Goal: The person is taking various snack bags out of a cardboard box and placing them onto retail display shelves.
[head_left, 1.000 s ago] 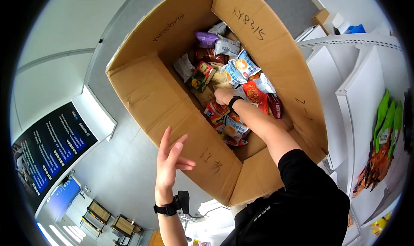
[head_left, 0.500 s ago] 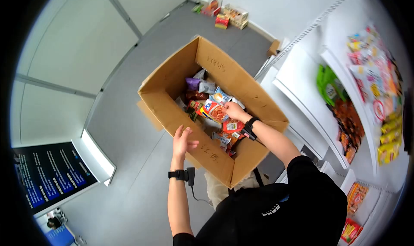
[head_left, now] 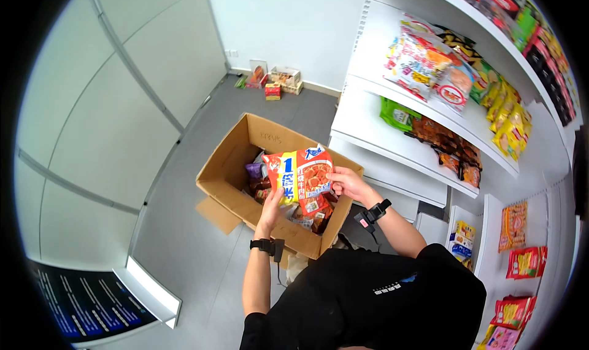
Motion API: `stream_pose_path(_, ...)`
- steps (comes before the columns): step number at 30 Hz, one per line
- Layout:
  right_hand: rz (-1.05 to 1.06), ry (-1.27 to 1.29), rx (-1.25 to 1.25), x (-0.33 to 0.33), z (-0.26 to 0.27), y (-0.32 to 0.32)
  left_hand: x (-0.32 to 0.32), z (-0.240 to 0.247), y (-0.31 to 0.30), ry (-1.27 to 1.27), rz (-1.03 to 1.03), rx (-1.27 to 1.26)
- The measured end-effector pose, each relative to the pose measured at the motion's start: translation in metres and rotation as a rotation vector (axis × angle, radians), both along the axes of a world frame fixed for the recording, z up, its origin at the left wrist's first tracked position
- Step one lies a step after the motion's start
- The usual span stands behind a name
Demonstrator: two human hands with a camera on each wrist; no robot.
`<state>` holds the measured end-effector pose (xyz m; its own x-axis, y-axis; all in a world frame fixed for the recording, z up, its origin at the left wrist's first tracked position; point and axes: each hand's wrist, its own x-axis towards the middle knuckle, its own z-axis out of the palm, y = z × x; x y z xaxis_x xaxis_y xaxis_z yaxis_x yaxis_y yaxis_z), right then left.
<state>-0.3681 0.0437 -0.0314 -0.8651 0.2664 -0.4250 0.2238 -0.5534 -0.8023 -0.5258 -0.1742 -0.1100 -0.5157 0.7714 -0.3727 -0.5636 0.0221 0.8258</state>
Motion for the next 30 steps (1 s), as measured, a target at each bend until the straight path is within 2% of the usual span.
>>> stream_pose_path(1, 0.007, 0.024, 0.009, 0.007, 0.003, -0.001, 0.006, 0.012, 0.006, -0.039, -0.018, 0.087)
stream_pose_path(5, -0.017, 0.019, 0.088, 0.037, 0.016, -0.001, 0.022, 0.052, 0.022, 0.004, -0.068, 0.108)
stream_pose_path(8, 0.075, -0.042, 0.139, 0.056, 0.01, 0.002, 0.031, 0.059, 0.024, 0.106, -0.224, 0.139)
stream_pose_path(12, 0.168, -0.002, 0.031, 0.071, 0.008, 0.004, 0.031, 0.059, 0.027, 0.089, -0.262, 0.073)
stream_pose_path(16, -0.091, -0.02, -0.057, 0.073, -0.018, 0.003, 0.026, 0.047, 0.024, 0.114, -0.076, 0.018)
stream_pose_path(18, -0.212, 0.013, -0.156, 0.072, -0.024, 0.012, 0.022, 0.046, 0.019, 0.131, -0.061, -0.01)
stream_pose_path(22, -0.476, 0.02, -0.364, 0.059, -0.053, 0.061, 0.014, 0.056, 0.008, 0.092, 0.01, -0.021)
stream_pose_path(26, -0.746, 0.048, -0.408, 0.023, -0.069, 0.115, 0.008, 0.071, 0.009, 0.12, 0.112, 0.047)
stream_pose_path(30, -0.845, 0.05, -0.411, -0.02, -0.097, 0.172, 0.005, 0.073, 0.017, 0.037, 0.177, 0.099)
